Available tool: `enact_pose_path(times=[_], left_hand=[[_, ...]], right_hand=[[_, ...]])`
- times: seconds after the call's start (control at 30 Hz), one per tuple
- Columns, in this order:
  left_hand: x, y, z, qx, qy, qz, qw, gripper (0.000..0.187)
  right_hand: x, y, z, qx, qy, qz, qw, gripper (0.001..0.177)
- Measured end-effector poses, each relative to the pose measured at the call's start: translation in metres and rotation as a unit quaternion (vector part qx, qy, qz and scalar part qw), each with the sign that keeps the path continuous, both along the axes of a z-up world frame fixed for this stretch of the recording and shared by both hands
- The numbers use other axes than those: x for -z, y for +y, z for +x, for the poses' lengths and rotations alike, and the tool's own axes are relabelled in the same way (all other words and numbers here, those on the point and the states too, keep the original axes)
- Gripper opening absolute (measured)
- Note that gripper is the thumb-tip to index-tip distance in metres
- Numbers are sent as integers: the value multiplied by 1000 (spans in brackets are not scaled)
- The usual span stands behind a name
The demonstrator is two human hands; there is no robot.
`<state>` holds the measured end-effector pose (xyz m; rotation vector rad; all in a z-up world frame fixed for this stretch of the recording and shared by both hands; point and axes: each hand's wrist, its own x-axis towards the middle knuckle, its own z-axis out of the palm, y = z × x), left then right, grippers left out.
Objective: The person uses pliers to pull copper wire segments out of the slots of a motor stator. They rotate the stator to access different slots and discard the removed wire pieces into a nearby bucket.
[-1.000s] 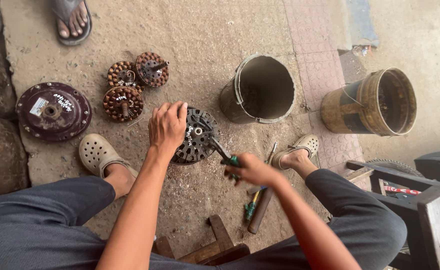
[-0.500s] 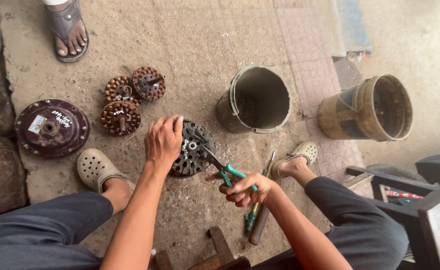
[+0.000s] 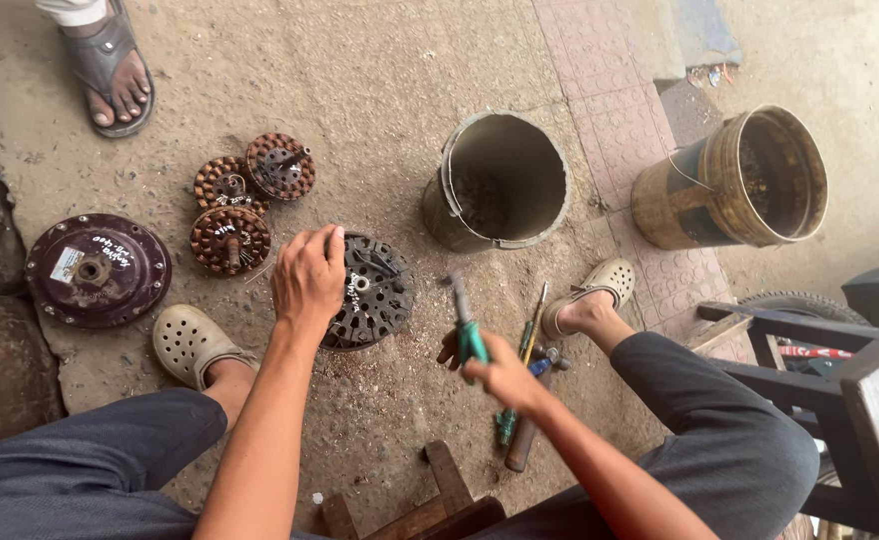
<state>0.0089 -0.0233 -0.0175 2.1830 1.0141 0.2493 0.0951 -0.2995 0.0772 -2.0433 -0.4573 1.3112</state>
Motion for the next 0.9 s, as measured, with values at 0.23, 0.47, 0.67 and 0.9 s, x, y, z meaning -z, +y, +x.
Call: enact_pose_path(times=[0.23, 0.47, 0.67, 0.9], left_hand=[[-3, 0, -1, 3, -21, 23, 1000, 46], [-9, -1, -3, 9, -7, 4, 1000, 47], [-4, 6, -4, 50, -1, 17, 999, 48], [-9, 20, -1, 186, 70, -43, 979, 48]], right_hand=[[26, -3, 76, 244, 41, 152, 957, 65], [127, -22, 150, 32, -232, -187, 954, 41], [93, -34, 87, 252, 224, 23, 941, 40], [0, -4, 35, -224, -10, -118, 967, 22]])
